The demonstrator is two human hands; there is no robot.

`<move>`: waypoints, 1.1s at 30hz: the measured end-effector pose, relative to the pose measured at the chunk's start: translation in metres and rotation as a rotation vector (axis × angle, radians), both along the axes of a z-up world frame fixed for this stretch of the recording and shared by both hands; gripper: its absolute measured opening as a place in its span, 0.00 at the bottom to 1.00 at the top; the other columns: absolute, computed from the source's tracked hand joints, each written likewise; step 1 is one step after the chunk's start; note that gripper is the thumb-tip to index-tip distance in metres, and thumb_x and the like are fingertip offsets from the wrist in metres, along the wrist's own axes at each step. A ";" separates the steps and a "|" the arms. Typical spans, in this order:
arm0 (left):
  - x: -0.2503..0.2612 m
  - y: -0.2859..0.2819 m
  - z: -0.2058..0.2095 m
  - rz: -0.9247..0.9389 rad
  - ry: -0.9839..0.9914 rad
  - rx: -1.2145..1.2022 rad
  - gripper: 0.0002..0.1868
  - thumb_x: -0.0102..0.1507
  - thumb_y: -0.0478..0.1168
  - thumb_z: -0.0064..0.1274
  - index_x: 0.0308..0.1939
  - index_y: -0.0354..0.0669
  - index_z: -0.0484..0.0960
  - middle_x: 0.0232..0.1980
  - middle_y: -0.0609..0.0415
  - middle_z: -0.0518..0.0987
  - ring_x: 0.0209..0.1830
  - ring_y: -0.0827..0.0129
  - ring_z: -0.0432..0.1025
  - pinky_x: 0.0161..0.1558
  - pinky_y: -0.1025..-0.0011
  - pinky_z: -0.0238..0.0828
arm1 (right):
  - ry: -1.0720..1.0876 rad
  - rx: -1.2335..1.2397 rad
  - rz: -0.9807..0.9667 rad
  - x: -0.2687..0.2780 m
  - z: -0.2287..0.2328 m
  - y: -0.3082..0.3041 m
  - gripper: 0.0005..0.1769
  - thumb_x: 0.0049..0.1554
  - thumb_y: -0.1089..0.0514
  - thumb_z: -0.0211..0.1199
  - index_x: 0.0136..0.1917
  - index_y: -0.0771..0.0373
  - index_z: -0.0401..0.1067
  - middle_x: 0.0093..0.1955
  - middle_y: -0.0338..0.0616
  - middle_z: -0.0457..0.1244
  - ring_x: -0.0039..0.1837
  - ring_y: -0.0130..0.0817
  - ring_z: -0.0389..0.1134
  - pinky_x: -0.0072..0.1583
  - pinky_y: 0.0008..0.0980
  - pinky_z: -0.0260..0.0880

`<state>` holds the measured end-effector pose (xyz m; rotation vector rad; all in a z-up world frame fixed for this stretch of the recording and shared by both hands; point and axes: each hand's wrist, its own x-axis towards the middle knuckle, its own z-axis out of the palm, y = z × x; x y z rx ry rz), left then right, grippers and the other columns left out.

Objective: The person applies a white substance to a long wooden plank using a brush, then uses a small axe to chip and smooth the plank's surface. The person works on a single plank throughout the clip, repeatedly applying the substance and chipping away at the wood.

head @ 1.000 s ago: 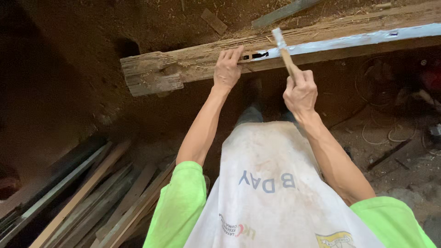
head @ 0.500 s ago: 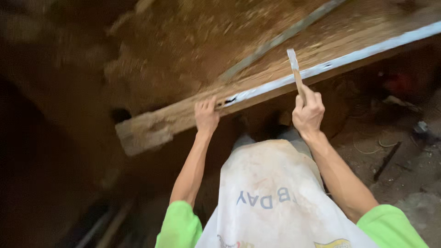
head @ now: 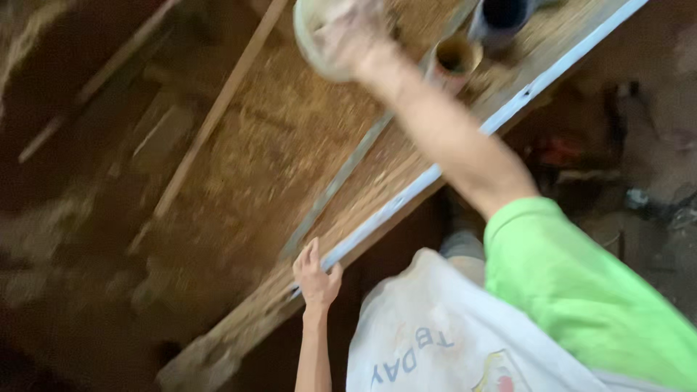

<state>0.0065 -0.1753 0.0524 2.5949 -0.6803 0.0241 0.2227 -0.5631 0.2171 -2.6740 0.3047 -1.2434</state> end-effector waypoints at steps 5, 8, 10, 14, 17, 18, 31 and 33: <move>0.076 -0.176 -0.052 0.110 -0.014 0.132 0.33 0.61 0.51 0.61 0.67 0.44 0.73 0.64 0.45 0.75 0.68 0.51 0.67 0.71 0.54 0.58 | -0.163 0.196 0.556 -0.089 -0.043 -0.014 0.22 0.52 0.61 0.69 0.59 0.67 0.73 0.59 0.60 0.66 0.60 0.50 0.68 0.59 0.49 0.72; 0.115 -0.265 -0.083 -0.036 -0.137 0.253 0.40 0.53 0.53 0.62 0.67 0.42 0.71 0.65 0.41 0.74 0.66 0.43 0.66 0.67 0.43 0.55 | 0.047 0.590 0.728 -0.145 -0.081 -0.055 0.15 0.57 0.58 0.68 0.57 0.64 0.75 0.58 0.56 0.67 0.60 0.49 0.69 0.61 0.44 0.72; 0.133 -0.305 -0.099 -0.036 -0.106 0.373 0.42 0.52 0.52 0.61 0.69 0.42 0.69 0.64 0.39 0.73 0.64 0.41 0.67 0.64 0.41 0.55 | 0.244 0.752 0.717 -0.175 -0.108 -0.103 0.13 0.56 0.59 0.65 0.55 0.64 0.76 0.55 0.54 0.68 0.59 0.50 0.69 0.60 0.43 0.72; 0.162 -0.342 -0.108 0.125 0.106 0.646 0.22 0.68 0.43 0.50 0.66 0.47 0.73 0.63 0.41 0.74 0.63 0.47 0.71 0.62 0.51 0.68 | 0.476 0.895 0.524 -0.219 -0.151 -0.200 0.13 0.58 0.56 0.64 0.54 0.63 0.77 0.51 0.53 0.69 0.54 0.50 0.71 0.56 0.42 0.72; 0.181 -0.337 -0.089 0.038 0.192 0.514 0.22 0.66 0.48 0.50 0.60 0.40 0.76 0.58 0.35 0.74 0.56 0.42 0.72 0.56 0.50 0.71 | 0.484 0.985 0.385 -0.241 -0.169 -0.251 0.13 0.58 0.55 0.63 0.53 0.63 0.78 0.50 0.53 0.70 0.52 0.48 0.73 0.55 0.39 0.73; 0.184 -0.333 -0.077 0.032 0.246 0.429 0.21 0.67 0.48 0.47 0.61 0.44 0.77 0.56 0.34 0.76 0.54 0.41 0.73 0.54 0.49 0.71 | 0.468 1.011 0.348 -0.244 -0.170 -0.264 0.13 0.57 0.56 0.63 0.53 0.64 0.78 0.50 0.53 0.70 0.52 0.47 0.73 0.55 0.38 0.74; 0.165 -0.324 0.046 0.145 0.306 0.307 0.24 0.67 0.59 0.41 0.48 0.49 0.87 0.32 0.41 0.84 0.36 0.47 0.80 0.42 0.53 0.76 | 0.430 1.275 0.308 -0.181 -0.115 -0.261 0.21 0.59 0.51 0.60 0.62 0.63 0.75 0.56 0.49 0.71 0.55 0.40 0.74 0.57 0.37 0.75; 0.158 -0.300 0.051 0.068 0.194 0.249 0.23 0.69 0.57 0.41 0.47 0.49 0.88 0.32 0.44 0.85 0.34 0.51 0.81 0.40 0.55 0.77 | 0.451 1.362 0.272 -0.173 -0.099 -0.259 0.27 0.61 0.48 0.57 0.69 0.63 0.70 0.58 0.50 0.70 0.56 0.40 0.74 0.56 0.37 0.78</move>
